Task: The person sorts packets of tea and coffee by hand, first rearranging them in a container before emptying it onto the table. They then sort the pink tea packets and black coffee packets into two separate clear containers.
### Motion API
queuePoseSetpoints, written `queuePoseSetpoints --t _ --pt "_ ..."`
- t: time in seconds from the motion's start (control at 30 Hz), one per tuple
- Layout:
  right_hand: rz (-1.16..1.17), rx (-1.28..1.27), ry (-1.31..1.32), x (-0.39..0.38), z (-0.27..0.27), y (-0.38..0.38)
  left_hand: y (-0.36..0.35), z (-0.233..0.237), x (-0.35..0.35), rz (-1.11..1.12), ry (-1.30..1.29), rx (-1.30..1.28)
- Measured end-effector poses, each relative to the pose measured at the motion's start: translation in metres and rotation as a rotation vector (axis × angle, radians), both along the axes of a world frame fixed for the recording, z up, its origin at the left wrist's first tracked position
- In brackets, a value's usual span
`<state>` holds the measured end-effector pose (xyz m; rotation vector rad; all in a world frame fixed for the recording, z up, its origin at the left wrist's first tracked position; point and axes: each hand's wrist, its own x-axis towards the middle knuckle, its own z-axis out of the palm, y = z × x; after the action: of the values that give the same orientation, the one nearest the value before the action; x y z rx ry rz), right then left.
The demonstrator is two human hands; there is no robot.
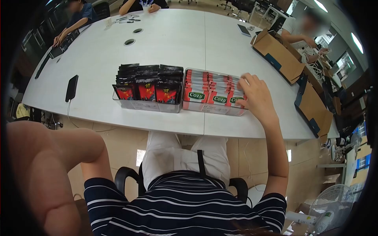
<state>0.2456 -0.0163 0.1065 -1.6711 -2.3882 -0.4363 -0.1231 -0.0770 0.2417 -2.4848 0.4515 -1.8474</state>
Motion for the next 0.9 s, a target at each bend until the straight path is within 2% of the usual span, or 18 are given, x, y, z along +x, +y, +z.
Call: queuePoseSetpoints --t 0.13,0.23,0.3,0.37,0.53,0.67,0.77,0.87,0.9 --pt "0.059 -0.012 0.04 0.009 0.0 0.016 0.0 0.002 0.002 -0.002 -0.007 0.021" --pt "-0.098 -0.324 0.004 0.006 -0.001 0.027 0.002 0.002 0.003 -0.001 -0.028 0.027" --pt "-0.079 -0.38 0.031 0.011 -0.015 0.031 0.007 0.007 0.001 0.001 -0.046 0.035" --pt "-0.1 -0.442 0.058 0.013 -0.006 0.036 0.011 0.005 0.002 -0.008 -0.075 0.048" --pt "-0.006 -0.408 0.124 0.021 -0.013 0.035 0.045 -0.014 0.027 -0.008 -0.171 0.048" --pt "0.21 -0.403 0.323 0.047 -0.027 0.044 0.06 -0.015 0.049 0.023 -0.14 -0.034" --pt "0.22 -0.484 0.635 0.06 -0.027 0.038 0.062 -0.016 0.054 0.054 -0.125 -0.07" --pt "0.246 -0.702 1.029 0.071 -0.031 0.032 0.063 -0.015 0.059 0.063 -0.107 -0.104" --pt "0.238 -0.691 1.012 0.069 -0.032 0.028 0.062 -0.017 0.061 0.068 -0.1 -0.123"
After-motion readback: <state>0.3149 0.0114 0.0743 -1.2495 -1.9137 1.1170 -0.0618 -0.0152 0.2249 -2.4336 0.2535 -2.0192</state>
